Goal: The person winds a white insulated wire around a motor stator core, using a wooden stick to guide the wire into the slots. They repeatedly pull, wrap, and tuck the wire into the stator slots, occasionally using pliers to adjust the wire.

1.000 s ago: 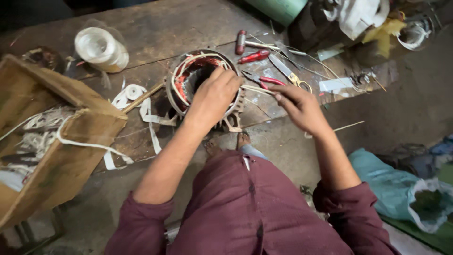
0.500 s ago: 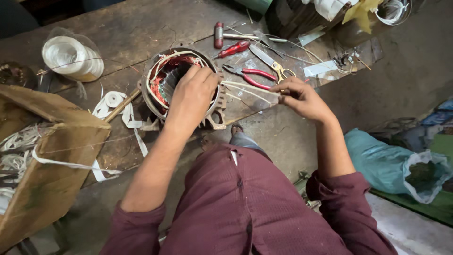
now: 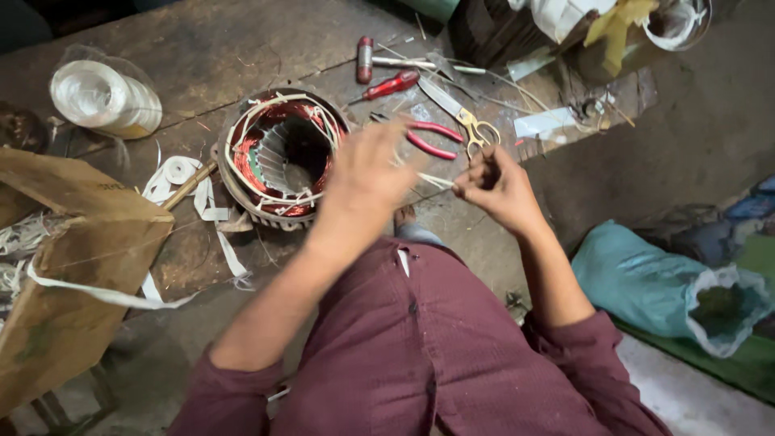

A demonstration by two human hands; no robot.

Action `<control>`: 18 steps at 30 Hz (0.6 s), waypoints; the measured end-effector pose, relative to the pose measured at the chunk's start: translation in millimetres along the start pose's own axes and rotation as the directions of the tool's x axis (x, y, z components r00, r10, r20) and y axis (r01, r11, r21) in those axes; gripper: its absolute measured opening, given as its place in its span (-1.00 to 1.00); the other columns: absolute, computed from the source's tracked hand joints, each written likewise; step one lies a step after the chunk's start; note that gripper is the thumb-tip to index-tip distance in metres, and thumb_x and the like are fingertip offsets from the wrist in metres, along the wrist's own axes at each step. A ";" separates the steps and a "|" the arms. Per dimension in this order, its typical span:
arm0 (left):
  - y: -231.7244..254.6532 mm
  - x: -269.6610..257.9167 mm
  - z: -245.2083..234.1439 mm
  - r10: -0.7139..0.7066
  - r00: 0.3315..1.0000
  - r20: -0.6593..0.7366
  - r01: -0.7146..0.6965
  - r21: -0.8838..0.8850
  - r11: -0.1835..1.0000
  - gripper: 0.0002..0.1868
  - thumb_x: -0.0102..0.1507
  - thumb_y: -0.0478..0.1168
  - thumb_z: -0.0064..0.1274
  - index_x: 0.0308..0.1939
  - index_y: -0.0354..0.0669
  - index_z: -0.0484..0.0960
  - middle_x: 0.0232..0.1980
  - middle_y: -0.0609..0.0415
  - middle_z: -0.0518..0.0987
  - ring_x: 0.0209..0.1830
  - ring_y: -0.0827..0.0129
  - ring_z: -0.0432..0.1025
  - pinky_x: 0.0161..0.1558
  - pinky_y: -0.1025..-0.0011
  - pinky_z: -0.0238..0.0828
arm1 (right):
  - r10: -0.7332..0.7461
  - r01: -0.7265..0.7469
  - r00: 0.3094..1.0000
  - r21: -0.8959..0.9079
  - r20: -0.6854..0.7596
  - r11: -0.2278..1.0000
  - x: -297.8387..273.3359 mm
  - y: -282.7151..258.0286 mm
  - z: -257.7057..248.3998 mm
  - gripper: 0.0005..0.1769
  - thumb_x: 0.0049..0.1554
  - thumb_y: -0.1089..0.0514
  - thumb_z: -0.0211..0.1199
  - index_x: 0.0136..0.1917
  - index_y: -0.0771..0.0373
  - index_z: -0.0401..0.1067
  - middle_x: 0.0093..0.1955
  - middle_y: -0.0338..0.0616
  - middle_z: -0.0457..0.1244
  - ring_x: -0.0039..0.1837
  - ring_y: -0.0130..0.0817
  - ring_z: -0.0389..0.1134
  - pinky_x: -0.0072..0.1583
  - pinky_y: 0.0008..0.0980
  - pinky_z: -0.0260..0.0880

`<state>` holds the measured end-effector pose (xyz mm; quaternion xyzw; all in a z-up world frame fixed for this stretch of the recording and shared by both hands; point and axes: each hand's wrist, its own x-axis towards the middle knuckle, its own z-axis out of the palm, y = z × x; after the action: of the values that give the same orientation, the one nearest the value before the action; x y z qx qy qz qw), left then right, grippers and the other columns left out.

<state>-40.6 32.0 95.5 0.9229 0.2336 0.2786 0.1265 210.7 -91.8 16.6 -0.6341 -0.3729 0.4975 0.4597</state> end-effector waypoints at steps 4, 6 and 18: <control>24.7 18.3 24.7 0.168 0.986 -0.015 -0.166 0.101 0.981 -0.78 0.32 -0.24 0.04 0.01 0.03 0.71 0.66 0.01 0.13 0.60 0.10 0.11 0.61 0.08 -0.12 | -0.054 0.048 0.998 0.165 0.029 0.985 -9.7 -14.0 0.3 -0.58 0.06 0.46 0.34 0.12 0.30 0.24 -0.03 -0.15 0.31 -0.02 -0.48 0.38 0.06 -0.44 0.49; 31.6 22.2 25.8 0.180 0.981 -0.070 -0.174 0.089 0.981 -0.73 0.38 -0.21 0.05 0.10 0.21 0.73 0.70 0.10 0.04 0.66 0.11 0.03 0.66 0.07 -0.26 | 0.025 -0.036 0.999 0.256 0.047 0.966 -11.9 -20.0 -2.4 -0.59 0.04 0.46 0.32 0.07 0.27 0.22 -0.05 -0.13 0.34 -0.04 -0.47 0.42 0.00 -0.43 0.49; 24.5 33.3 -111.8 -0.214 0.793 -0.570 0.341 0.124 0.932 -0.90 0.24 -0.34 0.25 -0.20 -0.28 0.67 0.02 -0.02 0.64 0.05 0.17 0.52 0.13 0.19 0.42 | -0.236 0.093 0.971 -0.855 -0.035 0.510 93.8 53.5 -110.9 -0.66 0.21 0.10 0.34 0.14 0.36 0.42 -0.10 0.16 0.34 -0.05 0.17 0.37 -0.03 -0.01 0.36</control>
<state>-71.4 39.2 210.4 0.7680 0.4228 0.4811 -0.0089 340.8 -44.1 -52.4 -0.7736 -0.5909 0.1591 0.1647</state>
